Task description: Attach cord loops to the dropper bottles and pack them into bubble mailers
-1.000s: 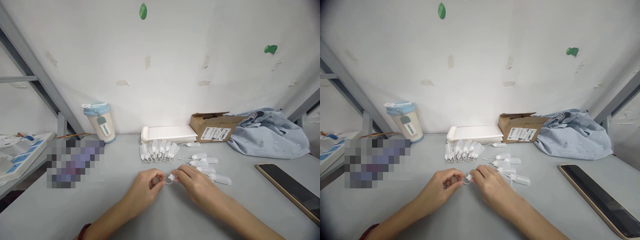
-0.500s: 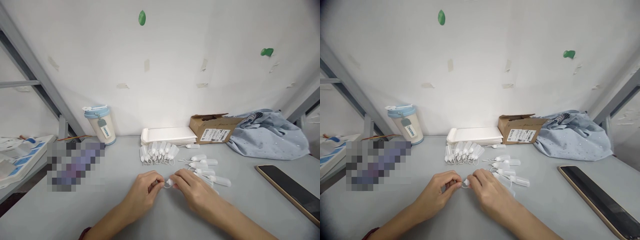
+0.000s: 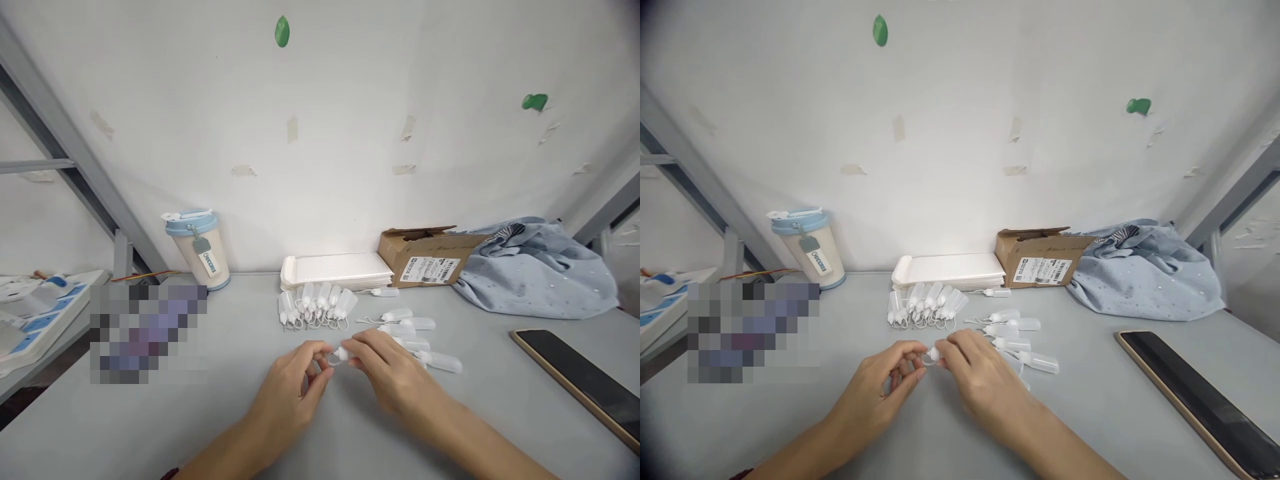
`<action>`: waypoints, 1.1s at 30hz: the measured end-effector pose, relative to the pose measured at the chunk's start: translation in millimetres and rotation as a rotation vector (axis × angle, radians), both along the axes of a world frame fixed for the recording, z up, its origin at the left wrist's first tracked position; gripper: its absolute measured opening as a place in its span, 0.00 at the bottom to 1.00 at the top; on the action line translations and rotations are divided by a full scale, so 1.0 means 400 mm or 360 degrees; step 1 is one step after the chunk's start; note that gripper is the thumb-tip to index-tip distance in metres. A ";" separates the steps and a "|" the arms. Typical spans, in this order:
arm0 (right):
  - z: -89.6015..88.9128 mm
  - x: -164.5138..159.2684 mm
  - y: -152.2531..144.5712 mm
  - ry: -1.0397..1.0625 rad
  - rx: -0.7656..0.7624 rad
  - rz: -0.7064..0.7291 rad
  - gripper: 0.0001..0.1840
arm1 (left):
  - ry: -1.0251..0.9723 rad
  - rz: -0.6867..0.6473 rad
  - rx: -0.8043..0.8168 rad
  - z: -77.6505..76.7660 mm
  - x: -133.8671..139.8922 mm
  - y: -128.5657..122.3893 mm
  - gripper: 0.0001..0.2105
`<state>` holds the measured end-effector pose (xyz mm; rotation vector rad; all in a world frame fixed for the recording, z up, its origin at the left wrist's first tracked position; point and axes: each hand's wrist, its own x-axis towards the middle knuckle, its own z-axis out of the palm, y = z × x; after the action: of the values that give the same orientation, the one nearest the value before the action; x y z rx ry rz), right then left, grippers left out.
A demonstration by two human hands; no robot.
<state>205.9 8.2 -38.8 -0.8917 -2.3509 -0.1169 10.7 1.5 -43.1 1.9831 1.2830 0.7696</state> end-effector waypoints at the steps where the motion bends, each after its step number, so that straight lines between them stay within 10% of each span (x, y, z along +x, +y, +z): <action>1: 0.002 0.000 0.000 0.0006 0.0016 -0.0008 0.12 | -0.0006 0.0007 -0.0001 0.000 0.000 0.000 0.11; 20: 0.019 0.003 0.002 -0.0168 -0.0097 0.0030 0.11 | 0.0086 -0.0124 0.0080 0.007 -0.015 0.026 0.08; 33: 0.000 0.129 0.137 -0.0132 -0.0183 -0.0609 0.21 | -0.0523 0.0773 0.0080 0.007 -0.077 0.124 0.11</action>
<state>257.7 63.1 -39.0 -1.4113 -2.2525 -0.1772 -20.2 51.3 -40.3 1.5047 1.5644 1.3074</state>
